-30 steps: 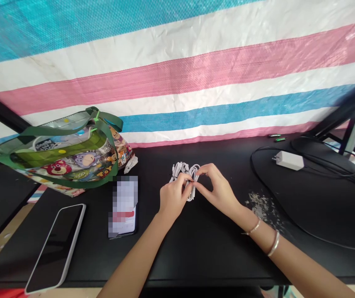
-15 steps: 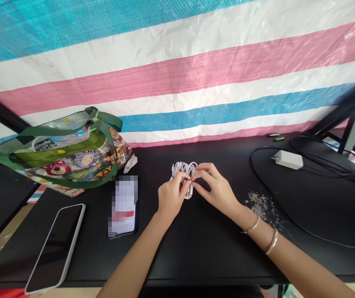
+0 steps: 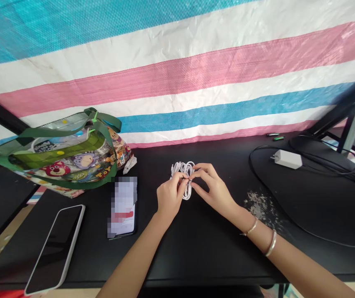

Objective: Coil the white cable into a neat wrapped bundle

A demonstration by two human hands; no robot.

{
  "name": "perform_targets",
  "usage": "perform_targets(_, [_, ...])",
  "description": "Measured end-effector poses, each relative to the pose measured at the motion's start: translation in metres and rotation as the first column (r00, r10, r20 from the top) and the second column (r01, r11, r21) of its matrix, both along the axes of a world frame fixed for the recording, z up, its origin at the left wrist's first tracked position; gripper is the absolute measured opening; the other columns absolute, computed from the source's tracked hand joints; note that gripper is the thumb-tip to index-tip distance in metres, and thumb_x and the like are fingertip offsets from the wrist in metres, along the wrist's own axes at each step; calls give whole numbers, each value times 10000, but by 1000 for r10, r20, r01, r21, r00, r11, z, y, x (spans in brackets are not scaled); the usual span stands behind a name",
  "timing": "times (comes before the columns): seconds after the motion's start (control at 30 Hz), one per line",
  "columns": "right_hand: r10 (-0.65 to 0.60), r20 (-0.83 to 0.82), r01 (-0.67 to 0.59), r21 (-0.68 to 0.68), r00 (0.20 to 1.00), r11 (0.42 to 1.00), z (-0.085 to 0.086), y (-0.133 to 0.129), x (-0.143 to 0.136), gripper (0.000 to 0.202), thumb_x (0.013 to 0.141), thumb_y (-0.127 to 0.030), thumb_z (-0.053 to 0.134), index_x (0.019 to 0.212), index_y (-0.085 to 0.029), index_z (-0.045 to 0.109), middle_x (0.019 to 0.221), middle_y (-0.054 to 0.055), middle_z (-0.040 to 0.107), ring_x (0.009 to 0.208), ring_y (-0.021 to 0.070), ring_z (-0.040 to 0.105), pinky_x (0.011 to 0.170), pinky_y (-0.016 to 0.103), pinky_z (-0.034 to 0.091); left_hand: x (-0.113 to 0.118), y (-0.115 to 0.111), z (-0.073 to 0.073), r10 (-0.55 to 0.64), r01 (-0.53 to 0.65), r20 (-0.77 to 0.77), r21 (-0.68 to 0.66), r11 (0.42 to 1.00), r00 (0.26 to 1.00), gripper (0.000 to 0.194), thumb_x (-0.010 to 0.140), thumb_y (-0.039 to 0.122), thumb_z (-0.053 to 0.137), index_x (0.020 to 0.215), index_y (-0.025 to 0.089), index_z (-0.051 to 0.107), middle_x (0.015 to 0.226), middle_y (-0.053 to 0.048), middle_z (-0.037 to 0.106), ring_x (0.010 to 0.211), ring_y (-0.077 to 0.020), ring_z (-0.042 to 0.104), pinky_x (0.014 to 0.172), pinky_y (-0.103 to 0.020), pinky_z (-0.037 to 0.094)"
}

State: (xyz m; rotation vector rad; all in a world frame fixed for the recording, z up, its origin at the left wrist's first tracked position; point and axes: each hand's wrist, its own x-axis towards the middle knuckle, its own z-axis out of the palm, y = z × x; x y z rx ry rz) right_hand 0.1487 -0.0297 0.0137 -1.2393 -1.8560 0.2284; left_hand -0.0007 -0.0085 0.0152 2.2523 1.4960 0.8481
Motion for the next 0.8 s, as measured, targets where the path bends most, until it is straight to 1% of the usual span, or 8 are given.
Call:
perform_targets(0.13, [12, -46, -13, -9, 999, 1000, 0, 0, 0, 86, 841, -158, 530, 872, -236, 548, 1022, 77, 563, 922, 206, 638, 657, 299, 563, 1, -1, 0, -14, 14, -6, 2, 1000, 1000, 167, 876, 221, 461, 882, 230, 628, 607, 46, 660, 537, -114, 606, 543, -183, 377])
perform_targets(0.27, [18, -76, -19, -9, 997, 1000, 0, 1, -1, 89, 831, -151, 536, 841, -239, 529, 1009, 69, 560, 928, 204, 631, 674, 302, 559, 1, -2, -2, -28, 27, 14, 31, 999, 1000, 150, 874, 232, 471, 864, 227, 620, 597, 51, 652, 534, -112, 605, 534, -181, 374])
perform_targets(0.37, [27, -81, -27, -4, 996, 1000, 0, 1, -1, 93, 833, -142, 521, 822, -234, 519, 1005, 71, 560, 936, 203, 627, 694, 304, 553, 1, -2, -3, -35, 34, 31, 41, 999, 999, 129, 872, 235, 480, 868, 229, 608, 609, 55, 654, 540, -107, 607, 539, -176, 381])
perform_targets(0.5, [26, -70, -26, 0, 997, 1000, 2, 0, 0, 90, 834, -141, 503, 814, -229, 510, 1006, 76, 562, 925, 199, 625, 674, 291, 542, 1, -2, -4, -50, 48, 32, 49, 998, 998, 117, 870, 233, 477, 858, 226, 593, 605, 57, 649, 539, -107, 609, 538, -174, 386])
perform_targets(0.67, [21, -50, -21, 0, 999, 1000, 4, 1, 1, 100, 835, -141, 488, 797, -233, 482, 975, 61, 577, 900, 192, 621, 683, 292, 525, 0, -1, -5, -60, 52, 69, 111, 992, 996, 133, 876, 225, 447, 837, 213, 573, 596, 52, 643, 514, -107, 601, 525, -178, 384])
perform_targets(0.8, [4, -90, -2, 27, 996, 1000, 2, 0, 0, 103, 834, -142, 482, 793, -237, 476, 975, 60, 567, 900, 194, 607, 683, 298, 513, 0, -1, -5, -68, 52, 106, 151, 987, 992, 130, 874, 223, 446, 810, 211, 558, 562, 55, 623, 487, -107, 589, 504, -180, 372])
